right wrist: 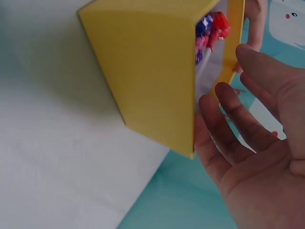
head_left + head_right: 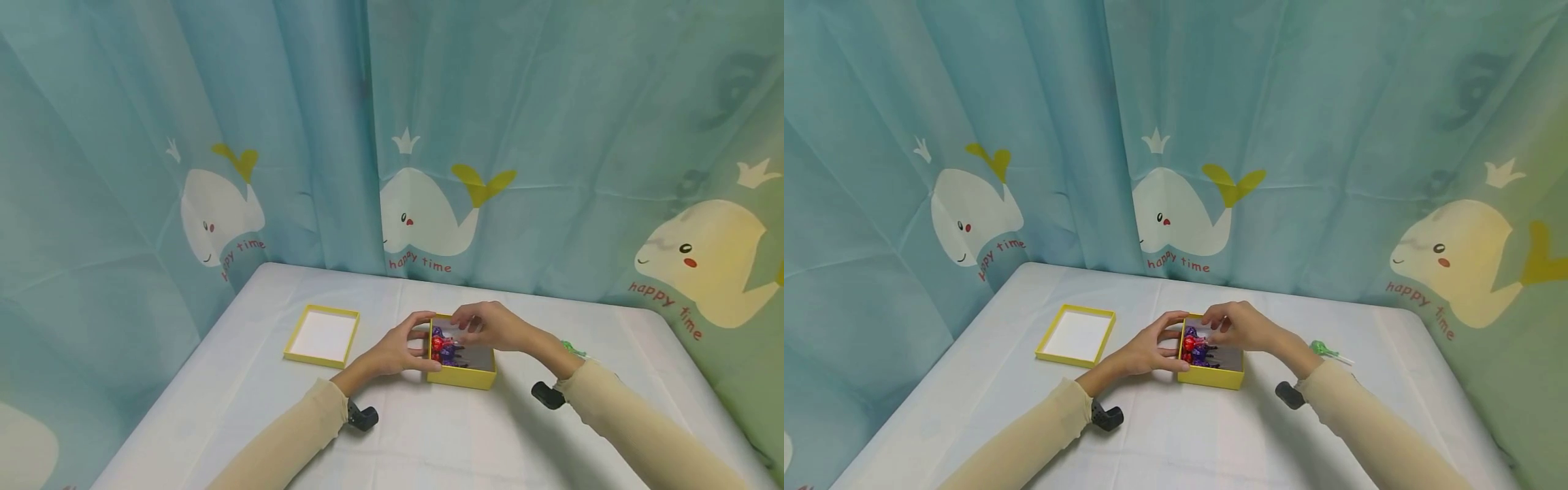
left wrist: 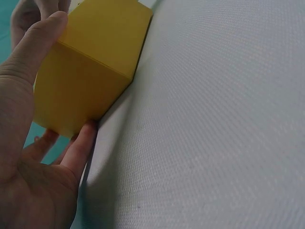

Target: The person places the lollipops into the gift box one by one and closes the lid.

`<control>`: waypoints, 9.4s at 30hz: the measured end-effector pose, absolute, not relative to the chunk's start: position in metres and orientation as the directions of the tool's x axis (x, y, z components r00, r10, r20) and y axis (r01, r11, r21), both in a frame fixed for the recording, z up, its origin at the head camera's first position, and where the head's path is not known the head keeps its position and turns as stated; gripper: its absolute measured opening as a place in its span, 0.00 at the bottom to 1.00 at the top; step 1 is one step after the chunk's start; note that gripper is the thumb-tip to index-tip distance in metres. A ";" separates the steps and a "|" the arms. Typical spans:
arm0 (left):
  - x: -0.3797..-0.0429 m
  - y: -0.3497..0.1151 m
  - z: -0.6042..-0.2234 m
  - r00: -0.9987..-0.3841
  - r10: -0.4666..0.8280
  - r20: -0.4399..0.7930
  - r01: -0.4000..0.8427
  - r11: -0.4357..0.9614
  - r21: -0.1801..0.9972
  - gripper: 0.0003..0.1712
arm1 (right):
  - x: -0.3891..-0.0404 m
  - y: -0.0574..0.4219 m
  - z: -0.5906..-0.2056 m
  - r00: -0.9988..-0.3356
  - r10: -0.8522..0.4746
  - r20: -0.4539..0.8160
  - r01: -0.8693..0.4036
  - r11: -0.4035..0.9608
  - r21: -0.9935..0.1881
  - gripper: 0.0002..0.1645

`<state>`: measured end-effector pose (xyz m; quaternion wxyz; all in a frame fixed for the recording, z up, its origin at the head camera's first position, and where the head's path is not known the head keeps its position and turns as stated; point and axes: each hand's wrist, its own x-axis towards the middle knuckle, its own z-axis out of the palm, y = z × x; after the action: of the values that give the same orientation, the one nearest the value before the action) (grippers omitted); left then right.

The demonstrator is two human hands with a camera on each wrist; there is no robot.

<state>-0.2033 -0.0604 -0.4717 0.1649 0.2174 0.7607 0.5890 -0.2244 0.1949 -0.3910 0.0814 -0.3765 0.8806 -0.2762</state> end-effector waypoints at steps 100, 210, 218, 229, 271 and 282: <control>-0.207 -0.061 -0.474 -0.844 0.537 0.006 0.124 0.183 0.975 0.54 | -0.202 0.376 -0.447 -0.940 -0.331 0.077 -0.327 0.817 -0.475 0.14; -0.204 -0.063 -0.469 -0.834 0.552 0.017 0.135 0.173 0.976 0.52 | -0.238 0.174 -0.402 -0.705 -0.702 0.098 -0.623 0.548 -0.558 0.12; -0.203 -0.063 -0.469 -0.836 0.548 0.014 0.126 0.167 0.978 0.51 | -0.234 0.168 -0.408 -0.715 -0.691 0.107 -0.642 0.589 -0.491 0.13; -0.203 -0.062 -0.470 -0.834 0.551 0.024 0.136 0.164 0.977 0.50 | -0.228 0.166 -0.410 -0.717 -0.689 0.106 -0.649 0.605 -0.461 0.15; -0.203 -0.062 -0.471 -0.831 0.555 0.026 0.134 0.156 0.979 0.51 | -0.224 0.167 -0.413 -0.723 -0.685 0.091 -0.644 0.620 -0.449 0.17; -0.204 -0.062 -0.473 -0.833 0.552 0.027 0.136 0.157 0.978 0.51 | -0.223 0.174 -0.404 -0.679 -0.726 0.110 -0.692 0.582 -0.426 0.17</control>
<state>-0.2042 -0.0617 -0.4729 0.1716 0.2324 0.7410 0.6062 -0.2234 0.1739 -0.4043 0.0381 -0.3989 0.8887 -0.2229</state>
